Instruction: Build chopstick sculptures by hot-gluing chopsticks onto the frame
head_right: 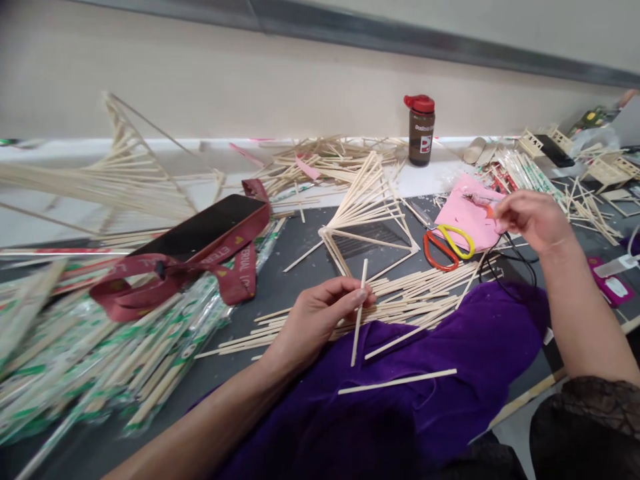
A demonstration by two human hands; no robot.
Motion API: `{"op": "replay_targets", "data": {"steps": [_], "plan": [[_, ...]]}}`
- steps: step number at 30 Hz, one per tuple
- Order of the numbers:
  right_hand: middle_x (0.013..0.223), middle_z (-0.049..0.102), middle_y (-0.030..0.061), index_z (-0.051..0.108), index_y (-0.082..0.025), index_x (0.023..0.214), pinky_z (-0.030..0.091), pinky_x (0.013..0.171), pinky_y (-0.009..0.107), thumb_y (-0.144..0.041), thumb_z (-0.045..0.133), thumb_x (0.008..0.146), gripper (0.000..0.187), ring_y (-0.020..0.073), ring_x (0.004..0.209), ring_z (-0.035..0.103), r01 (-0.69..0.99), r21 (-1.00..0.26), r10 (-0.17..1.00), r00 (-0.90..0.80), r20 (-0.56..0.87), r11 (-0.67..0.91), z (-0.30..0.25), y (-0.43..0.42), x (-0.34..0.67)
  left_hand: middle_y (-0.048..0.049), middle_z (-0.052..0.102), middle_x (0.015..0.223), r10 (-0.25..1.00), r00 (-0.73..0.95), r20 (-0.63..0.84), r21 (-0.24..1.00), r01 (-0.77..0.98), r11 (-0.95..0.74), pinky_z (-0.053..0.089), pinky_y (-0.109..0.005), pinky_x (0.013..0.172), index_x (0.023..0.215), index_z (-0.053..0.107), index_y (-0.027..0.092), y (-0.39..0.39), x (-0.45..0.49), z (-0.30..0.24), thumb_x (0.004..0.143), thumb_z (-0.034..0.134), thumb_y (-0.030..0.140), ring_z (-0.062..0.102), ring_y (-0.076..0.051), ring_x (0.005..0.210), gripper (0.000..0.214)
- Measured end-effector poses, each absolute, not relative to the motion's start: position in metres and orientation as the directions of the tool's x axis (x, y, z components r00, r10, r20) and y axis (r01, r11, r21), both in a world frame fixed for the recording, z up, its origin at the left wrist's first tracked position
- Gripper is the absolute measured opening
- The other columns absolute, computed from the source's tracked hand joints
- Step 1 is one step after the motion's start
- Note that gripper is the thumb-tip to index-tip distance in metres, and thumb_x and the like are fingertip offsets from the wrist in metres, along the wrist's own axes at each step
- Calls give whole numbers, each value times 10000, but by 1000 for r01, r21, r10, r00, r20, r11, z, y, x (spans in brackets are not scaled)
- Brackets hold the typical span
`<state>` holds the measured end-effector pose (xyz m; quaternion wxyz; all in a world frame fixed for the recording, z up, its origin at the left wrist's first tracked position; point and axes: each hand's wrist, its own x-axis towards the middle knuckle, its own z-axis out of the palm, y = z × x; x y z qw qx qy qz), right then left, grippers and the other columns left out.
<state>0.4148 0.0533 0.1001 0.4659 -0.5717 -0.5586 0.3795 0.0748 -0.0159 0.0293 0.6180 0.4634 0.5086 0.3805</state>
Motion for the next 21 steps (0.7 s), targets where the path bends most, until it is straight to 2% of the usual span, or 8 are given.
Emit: {"op": "replay_targets", "data": {"steps": [2,4,6,7,12,16,19,21], "plan": [[622,649,47,695,-166,688,339,497,261,-316,606,700,174,130,524,536,602,-798,994,-73,-75,-16,96,54,408,-32,646,662,944,192,-268,962,4,272,324,-212,490,733,666,145,-16,74,30,683,711,464,461,-94,532,326],[642,675,22,732,-193,721,374,545,259,-332,618,715,179,148,586,580,835,-548,985,-129,-117,45,89,58,399,-34,651,669,945,188,-269,962,8,272,330,-213,494,737,668,146,-16,74,30,684,712,466,469,-96,537,328],[758,721,19,744,-210,760,414,617,269,-309,617,739,163,168,694,626,921,-371,993,-121,17,118,83,64,385,-34,654,673,942,188,-277,960,12,280,337,-213,503,734,665,145,-16,73,30,684,714,466,476,-97,541,329],[844,737,26,748,-208,806,434,654,274,-287,604,761,171,177,760,645,925,-352,989,-118,94,144,81,68,378,-34,656,675,941,189,-280,959,14,283,342,-214,509,735,664,144,-16,73,30,686,713,467,481,-98,544,330],[1274,643,78,650,-188,1212,499,839,306,-178,617,752,461,217,1122,602,773,-519,931,-293,216,364,73,92,340,-36,662,683,940,195,-279,960,41,277,349,-219,534,739,669,137,-17,73,30,703,710,462,482,-97,550,330],[1410,538,105,549,-188,1347,504,859,328,-71,618,689,672,226,1114,592,680,-588,878,-465,118,439,60,118,318,-35,663,683,939,196,-283,959,42,281,340,-218,535,750,672,136,-16,72,28,697,718,474,473,-94,547,345],[1193,672,73,556,-194,1336,480,693,255,-69,575,728,621,131,788,641,681,-620,876,-482,22,390,50,131,308,-37,665,683,936,198,-291,957,38,289,346,-222,539,752,673,139,-16,72,27,688,724,484,483,-100,558,354],[861,708,15,686,-155,1124,416,607,226,-138,564,783,363,89,610,576,724,-592,883,-468,-42,356,49,133,307,-34,661,677,935,204,-290,957,36,289,355,-222,544,747,671,141,-16,71,28,690,724,482,492,-102,566,349]]}}
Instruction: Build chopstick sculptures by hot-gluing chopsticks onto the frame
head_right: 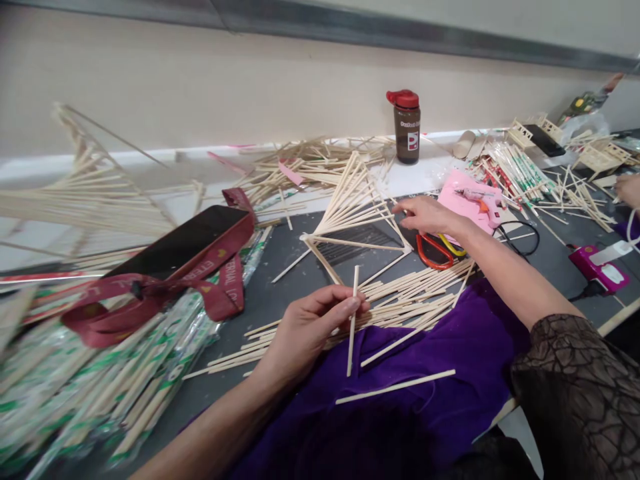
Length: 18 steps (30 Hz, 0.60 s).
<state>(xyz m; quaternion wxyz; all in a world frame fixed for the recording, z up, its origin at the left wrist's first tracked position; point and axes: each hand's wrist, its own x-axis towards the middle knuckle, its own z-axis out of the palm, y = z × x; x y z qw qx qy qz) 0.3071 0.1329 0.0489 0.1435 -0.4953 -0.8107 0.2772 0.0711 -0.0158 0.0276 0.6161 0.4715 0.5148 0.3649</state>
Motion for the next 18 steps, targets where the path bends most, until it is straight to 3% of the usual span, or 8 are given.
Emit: {"op": "replay_targets", "data": {"steps": [2,4,8,13,16,18], "plan": [[631,624,-21,721,-134,814,361,571,224,-216,568,804,174,86,564,527,749,-558,887,-459,-47,358,52,128,312,-32,660,680,934,220,-283,959,40,281,364,-221,548,747,669,144,-17,70,30,701,720,472,502,-103,574,336],[556,572,-33,673,-144,678,329,542,228,-264,555,811,214,85,534,498,749,-567,901,-434,-30,342,58,118,320,-38,670,701,929,256,-266,963,40,265,388,-224,569,755,662,149,-20,70,34,721,710,464,530,-112,602,320],[589,603,-29,664,-157,699,328,531,226,-319,545,815,231,80,517,490,733,-608,924,-383,0,304,66,100,339,-35,668,709,905,355,-233,968,0,250,431,-234,598,815,623,163,-27,76,49,803,635,458,564,-119,616,295],[675,652,-2,683,-157,706,353,602,224,-286,521,836,244,109,651,558,744,-522,905,-395,159,417,62,95,340,68,449,531,908,399,-127,992,30,125,307,-201,466,866,582,178,-11,113,75,842,565,381,371,-66,443,205],[714,677,10,703,-157,746,352,611,223,-226,533,832,202,119,672,575,747,-490,892,-405,199,449,58,95,333,51,519,557,912,410,-29,975,213,-65,403,-234,560,1096,604,164,16,144,80,818,524,226,473,-104,498,296],[727,689,19,714,-155,768,355,619,224,-208,554,829,180,125,674,581,753,-486,894,-405,189,444,57,94,331,11,600,620,933,357,33,897,402,-186,454,-284,665,1210,568,136,34,161,76,807,491,164,574,-158,607,412]]}}
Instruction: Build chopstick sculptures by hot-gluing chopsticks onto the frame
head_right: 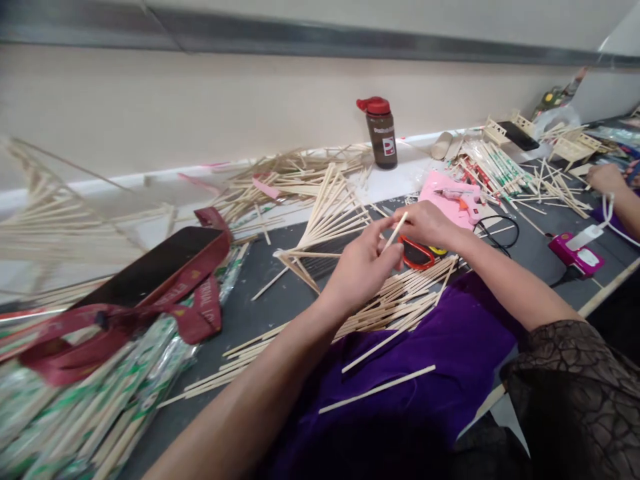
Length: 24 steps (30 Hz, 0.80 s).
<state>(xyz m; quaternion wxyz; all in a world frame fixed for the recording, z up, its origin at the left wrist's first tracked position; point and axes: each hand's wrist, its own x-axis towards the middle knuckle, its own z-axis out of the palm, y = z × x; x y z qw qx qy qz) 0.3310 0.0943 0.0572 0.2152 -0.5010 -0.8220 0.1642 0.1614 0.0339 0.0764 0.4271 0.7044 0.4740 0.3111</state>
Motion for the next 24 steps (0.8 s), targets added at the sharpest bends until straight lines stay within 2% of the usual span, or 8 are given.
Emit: {"op": "replay_targets", "data": {"steps": [2,5,10,16,19,22,24], "plan": [[753,704,27,728,-155,802,360,632,227,-205,561,839,178,132,686,590,740,-491,886,-425,187,459,57,92,332,-59,675,748,959,278,60,809,549,-210,474,-340,775,1264,538,97,47,173,70,823,455,145,641,-214,746,451],[800,721,36,740,-157,859,371,651,228,-179,544,851,197,142,722,612,685,-527,857,-475,200,503,57,85,335,-131,712,927,953,291,83,684,679,-267,469,-377,851,1239,568,95,56,178,64,849,396,131,666,-266,901,427],[768,709,46,739,-132,865,367,638,230,-183,537,854,209,138,706,610,690,-538,868,-452,203,485,55,78,337,-168,709,934,933,336,125,510,785,-351,471,-371,823,1117,623,86,57,176,66,889,360,186,673,-295,916,363],[721,670,8,715,-136,793,364,629,217,-191,549,844,182,115,694,584,631,-633,885,-416,211,448,57,77,336,-130,706,827,917,383,109,463,797,-388,460,-350,787,1010,653,111,60,173,70,884,365,221,667,-278,848,333],[651,617,-15,685,-133,743,347,604,208,-221,573,842,173,93,638,540,626,-676,916,-335,218,390,60,75,338,-129,696,784,916,385,115,443,805,-395,451,-348,763,970,654,111,61,170,69,892,346,240,656,-275,809,343],[574,583,-16,669,-136,682,343,575,221,-298,549,876,280,87,548,514,703,-649,944,-320,76,291,63,71,347,-130,694,792,923,364,125,438,815,-380,437,-337,743,973,647,118,60,167,68,905,332,265,647,-264,786,354],[651,648,17,702,-144,722,375,599,234,-360,541,884,315,110,596,567,771,-572,934,-358,-24,281,64,70,359,-121,696,814,926,355,127,465,803,-372,426,-326,735,986,643,134,57,165,68,910,344,293,643,-253,779,347]]}}
